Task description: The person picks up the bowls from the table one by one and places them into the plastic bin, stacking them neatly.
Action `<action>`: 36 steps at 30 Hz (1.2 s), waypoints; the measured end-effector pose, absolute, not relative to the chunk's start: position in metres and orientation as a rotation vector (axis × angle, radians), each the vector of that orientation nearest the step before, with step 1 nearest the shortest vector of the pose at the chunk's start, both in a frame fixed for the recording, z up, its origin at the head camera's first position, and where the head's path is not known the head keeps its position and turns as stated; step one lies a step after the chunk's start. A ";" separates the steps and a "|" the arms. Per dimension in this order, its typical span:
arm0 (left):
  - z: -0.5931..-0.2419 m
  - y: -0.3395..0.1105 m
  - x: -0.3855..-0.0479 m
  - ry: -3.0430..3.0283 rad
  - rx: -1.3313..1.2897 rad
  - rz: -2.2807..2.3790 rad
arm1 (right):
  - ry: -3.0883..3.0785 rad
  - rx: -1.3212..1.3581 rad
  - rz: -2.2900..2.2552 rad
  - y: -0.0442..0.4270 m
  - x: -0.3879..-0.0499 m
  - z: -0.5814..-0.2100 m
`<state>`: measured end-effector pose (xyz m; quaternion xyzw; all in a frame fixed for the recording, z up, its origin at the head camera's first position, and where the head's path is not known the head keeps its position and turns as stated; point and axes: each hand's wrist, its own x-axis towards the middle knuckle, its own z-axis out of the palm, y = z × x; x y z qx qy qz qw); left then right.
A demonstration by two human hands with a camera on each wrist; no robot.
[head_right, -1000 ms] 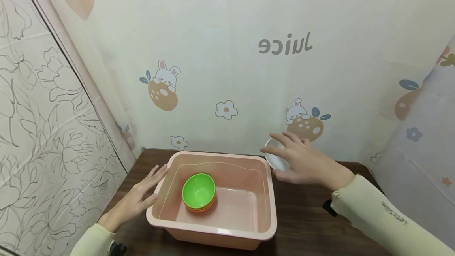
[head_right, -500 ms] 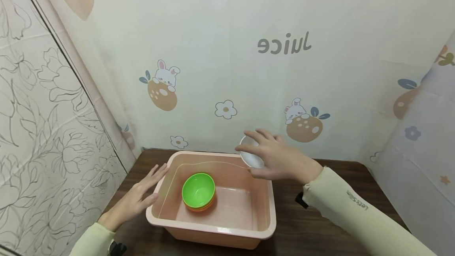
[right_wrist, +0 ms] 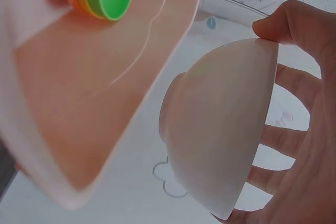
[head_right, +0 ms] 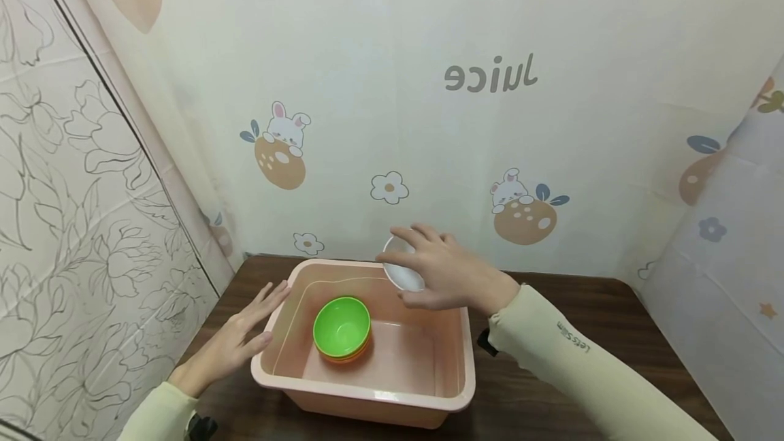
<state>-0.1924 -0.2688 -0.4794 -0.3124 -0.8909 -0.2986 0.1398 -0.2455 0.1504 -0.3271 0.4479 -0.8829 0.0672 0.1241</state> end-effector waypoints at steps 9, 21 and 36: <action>-0.480 -0.269 -0.194 -2.570 -0.908 -0.876 | -2.597 1.340 0.230 0.127 -0.248 -0.335; -0.484 -0.271 -0.195 -2.559 -0.901 -0.868 | -2.609 1.405 0.275 0.097 -0.250 -0.345; -0.483 -0.269 -0.195 -2.548 -0.903 -0.882 | -2.650 1.561 0.279 0.061 -0.244 -0.371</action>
